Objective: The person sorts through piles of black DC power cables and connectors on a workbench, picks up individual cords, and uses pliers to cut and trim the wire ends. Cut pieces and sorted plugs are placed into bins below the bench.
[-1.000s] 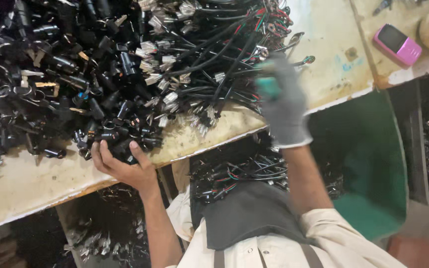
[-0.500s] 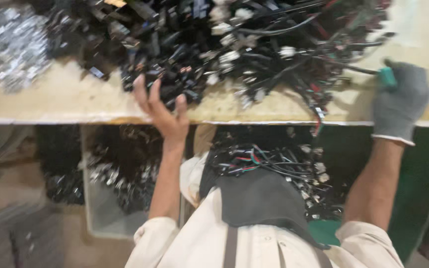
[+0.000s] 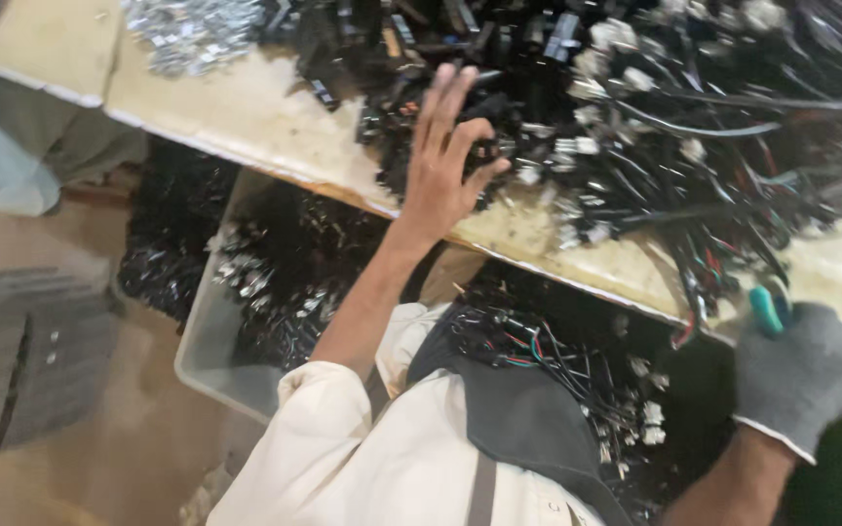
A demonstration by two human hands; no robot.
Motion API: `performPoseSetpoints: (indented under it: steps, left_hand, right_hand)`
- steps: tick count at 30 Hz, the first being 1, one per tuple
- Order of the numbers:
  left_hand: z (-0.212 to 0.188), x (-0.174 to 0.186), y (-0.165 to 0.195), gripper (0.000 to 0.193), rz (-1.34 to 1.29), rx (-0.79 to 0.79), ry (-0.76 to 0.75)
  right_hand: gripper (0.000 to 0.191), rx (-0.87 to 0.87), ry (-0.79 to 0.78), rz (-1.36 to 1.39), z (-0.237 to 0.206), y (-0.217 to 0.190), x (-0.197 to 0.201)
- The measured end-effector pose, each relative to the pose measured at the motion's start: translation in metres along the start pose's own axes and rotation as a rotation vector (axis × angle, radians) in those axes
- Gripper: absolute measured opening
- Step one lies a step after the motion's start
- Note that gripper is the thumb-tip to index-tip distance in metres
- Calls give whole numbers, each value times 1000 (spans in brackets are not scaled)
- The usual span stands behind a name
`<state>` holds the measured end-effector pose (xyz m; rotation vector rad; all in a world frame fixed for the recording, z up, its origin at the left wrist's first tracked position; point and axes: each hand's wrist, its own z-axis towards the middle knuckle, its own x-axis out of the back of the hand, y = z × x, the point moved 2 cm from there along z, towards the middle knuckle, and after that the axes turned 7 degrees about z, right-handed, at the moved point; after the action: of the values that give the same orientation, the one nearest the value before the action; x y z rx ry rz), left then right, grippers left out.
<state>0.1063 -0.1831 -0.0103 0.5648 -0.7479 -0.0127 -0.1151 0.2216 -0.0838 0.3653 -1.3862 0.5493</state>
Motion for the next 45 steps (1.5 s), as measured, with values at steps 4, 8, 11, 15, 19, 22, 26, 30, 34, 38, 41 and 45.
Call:
performPoseSetpoints:
  steps: [4, 8, 11, 15, 19, 22, 26, 30, 34, 38, 41, 45]
  left_hand:
    - [-27, 9, 15, 41, -1045, 500, -69]
    - [-64, -15, 54, 36, -1218, 525, -247]
    - [-90, -35, 79, 35, -1357, 622, -440]
    - [-108, -44, 108, 34, -1272, 489, -661]
    - [-109, -48, 117, 34, -1069, 403, -701]
    - [-109, -51, 121, 35, -884, 355, -752]
    - [-109, -51, 135, 37, -852, 362, -743]
    - [-102, -47, 150, 38, -578, 240, -716]
    - [-101, -51, 153, 35, -879, 344, -940]
    - [-111, -57, 154, 36, -750, 247, -793]
    - [-118, -60, 151, 34, -896, 349, -787]
    - [-119, -53, 146, 32, -1072, 281, -731]
  right_hand:
    - [21, 28, -34, 4, 1, 18, -13]
    - [10, -159, -53, 757, 2, 32, -6]
    - [8, -273, 45, 1143, -20, 7, 13]
    - [9, -180, -18, 1366, -54, -75, 36]
    - [17, 487, 78, 760, -57, -135, 73]
    - [15, -9, -285, 1231, -43, -141, 76]
    - [17, -513, -381, 1554, -54, -137, 70]
    - [15, -429, -334, 1509, -71, -124, 67]
    - [18, 270, -99, 1027, -68, -114, 79]
    - [19, -450, -407, 1616, -72, -104, 68]
    - [15, -343, -128, 1570, -80, -103, 68]
    - [10, -486, 238, 2282, -90, -108, 62]
